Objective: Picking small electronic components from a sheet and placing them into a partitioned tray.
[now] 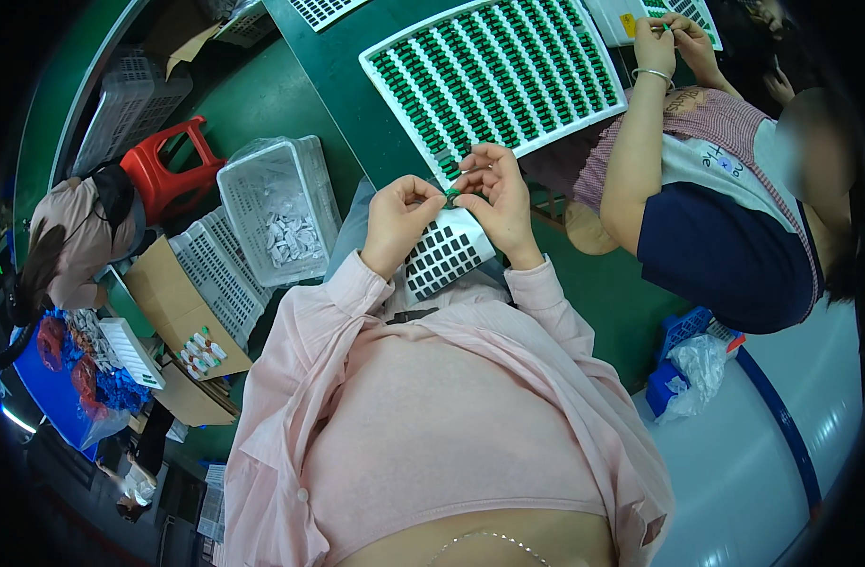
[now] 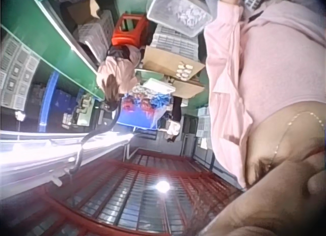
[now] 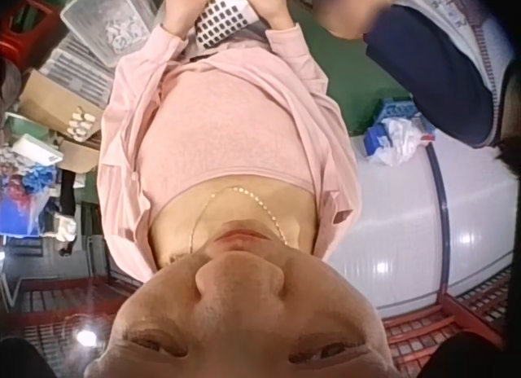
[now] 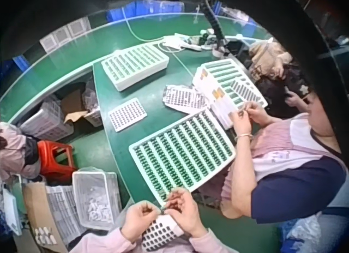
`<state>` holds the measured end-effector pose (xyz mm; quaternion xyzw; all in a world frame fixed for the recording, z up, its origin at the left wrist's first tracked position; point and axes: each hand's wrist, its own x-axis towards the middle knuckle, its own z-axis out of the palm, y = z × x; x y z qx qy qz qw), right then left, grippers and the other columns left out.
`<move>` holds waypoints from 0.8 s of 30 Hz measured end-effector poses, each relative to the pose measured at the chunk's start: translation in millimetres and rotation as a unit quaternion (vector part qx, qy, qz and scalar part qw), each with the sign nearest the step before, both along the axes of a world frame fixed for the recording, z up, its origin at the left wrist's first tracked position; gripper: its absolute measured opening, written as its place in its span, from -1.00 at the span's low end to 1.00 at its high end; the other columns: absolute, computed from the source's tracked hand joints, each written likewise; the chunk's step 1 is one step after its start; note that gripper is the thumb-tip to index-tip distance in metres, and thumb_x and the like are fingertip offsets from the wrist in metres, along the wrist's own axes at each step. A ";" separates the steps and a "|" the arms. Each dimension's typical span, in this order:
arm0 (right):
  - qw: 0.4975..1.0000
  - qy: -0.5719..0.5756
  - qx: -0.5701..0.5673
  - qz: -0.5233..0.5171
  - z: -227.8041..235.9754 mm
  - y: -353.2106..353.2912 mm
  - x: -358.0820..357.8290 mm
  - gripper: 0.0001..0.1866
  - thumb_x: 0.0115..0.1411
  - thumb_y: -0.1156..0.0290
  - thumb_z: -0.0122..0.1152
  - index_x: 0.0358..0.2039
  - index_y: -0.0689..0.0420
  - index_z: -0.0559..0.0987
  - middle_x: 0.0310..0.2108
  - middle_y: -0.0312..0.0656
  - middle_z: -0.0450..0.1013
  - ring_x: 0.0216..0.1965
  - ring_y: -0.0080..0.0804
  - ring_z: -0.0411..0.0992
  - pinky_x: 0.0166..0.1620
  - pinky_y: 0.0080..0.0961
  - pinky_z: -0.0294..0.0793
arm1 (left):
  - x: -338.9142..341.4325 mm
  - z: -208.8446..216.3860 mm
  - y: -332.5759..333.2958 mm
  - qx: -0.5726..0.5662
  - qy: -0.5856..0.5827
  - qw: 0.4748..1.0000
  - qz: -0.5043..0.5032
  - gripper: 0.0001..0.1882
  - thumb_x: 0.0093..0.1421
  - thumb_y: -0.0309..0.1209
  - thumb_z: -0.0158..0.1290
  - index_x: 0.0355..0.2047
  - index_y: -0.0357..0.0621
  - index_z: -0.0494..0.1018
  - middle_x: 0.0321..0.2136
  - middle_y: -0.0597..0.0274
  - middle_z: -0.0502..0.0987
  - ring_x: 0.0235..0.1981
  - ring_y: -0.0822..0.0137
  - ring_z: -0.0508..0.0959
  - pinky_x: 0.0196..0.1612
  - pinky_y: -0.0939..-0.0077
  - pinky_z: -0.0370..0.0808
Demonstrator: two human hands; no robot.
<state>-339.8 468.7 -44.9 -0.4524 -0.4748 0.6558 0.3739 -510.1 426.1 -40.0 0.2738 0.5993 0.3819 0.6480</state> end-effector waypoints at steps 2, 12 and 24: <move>1.000 0.022 -0.006 0.013 -0.8 1.6 2.0 -0.26 -0.09 0.85 0.22 0.13 0.20 0.23 -0.07 -0.09 0.35 -0.18 -0.43 0.46 -0.11 -0.54 0.49 | 0.7 2.3 1.9 -0.012 0.004 1.000 -0.009 -0.95 0.17 -0.56 0.13 -0.38 -0.26 0.47 -0.49 0.37 0.52 -0.50 0.64 0.46 -0.42 0.76 0.38; 0.990 -0.087 0.085 0.073 -7.2 12.7 -0.1 -0.30 -0.06 0.83 0.18 0.14 0.21 0.28 0.00 -0.12 0.36 -0.22 -0.47 0.43 -0.11 -0.54 0.45 | 5.3 -3.6 15.6 0.022 0.088 0.996 -0.005 -0.91 0.08 -0.54 0.20 -0.41 -0.30 0.52 -0.51 0.29 0.57 -0.59 0.62 0.46 -0.51 0.67 0.39; 1.000 0.001 0.006 -0.014 -11.6 21.8 9.0 -0.32 0.10 0.80 0.11 0.22 0.21 0.15 0.11 0.01 0.26 -0.17 -0.35 0.54 -0.12 -0.54 0.55 | 18.7 -21.1 39.1 0.212 0.472 0.849 -0.104 -0.90 0.11 -0.40 0.16 -0.43 -0.09 0.46 -0.43 0.22 0.47 -0.51 0.13 0.56 -0.48 0.26 0.47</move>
